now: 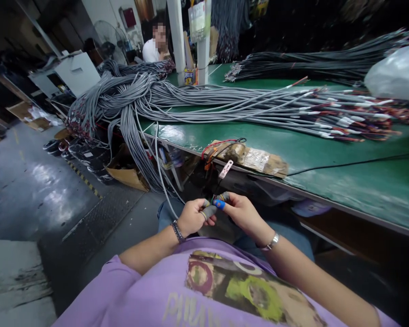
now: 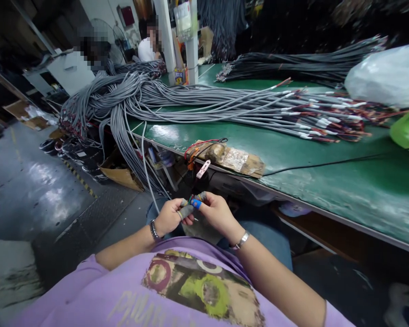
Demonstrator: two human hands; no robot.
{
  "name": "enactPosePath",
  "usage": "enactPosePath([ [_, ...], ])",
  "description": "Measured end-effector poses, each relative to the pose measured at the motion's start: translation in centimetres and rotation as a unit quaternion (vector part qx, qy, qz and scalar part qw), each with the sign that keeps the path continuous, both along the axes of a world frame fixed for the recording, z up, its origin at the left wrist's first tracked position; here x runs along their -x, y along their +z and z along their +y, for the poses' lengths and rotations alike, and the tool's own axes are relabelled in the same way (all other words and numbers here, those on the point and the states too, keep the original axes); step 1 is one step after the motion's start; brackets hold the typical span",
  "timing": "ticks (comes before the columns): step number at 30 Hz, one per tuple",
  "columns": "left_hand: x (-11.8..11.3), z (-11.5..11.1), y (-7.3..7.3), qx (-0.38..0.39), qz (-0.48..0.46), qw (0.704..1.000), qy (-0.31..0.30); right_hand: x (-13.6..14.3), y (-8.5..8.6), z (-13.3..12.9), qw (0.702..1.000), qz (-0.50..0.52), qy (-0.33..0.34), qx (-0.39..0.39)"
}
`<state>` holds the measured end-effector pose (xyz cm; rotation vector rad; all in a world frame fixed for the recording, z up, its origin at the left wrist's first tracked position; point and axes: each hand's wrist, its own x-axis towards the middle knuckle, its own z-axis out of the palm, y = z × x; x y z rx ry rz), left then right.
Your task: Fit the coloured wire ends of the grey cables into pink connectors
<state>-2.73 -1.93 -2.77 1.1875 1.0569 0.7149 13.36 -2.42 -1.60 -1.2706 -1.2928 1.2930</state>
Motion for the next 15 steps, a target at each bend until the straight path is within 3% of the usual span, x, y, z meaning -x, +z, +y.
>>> enactPosePath([
  [7, -0.04, 0.15, 0.65, 0.042, -0.103, 0.989, 0.095, 0.31, 0.55, -0.65, 1.000, 0.017, 0.007, 0.020],
  [15, -0.09, 0.43, 0.94, 0.045, -0.089, 0.991, 0.084, -0.09, -0.24, 0.20, 0.998, 0.052, -0.015, 0.009],
])
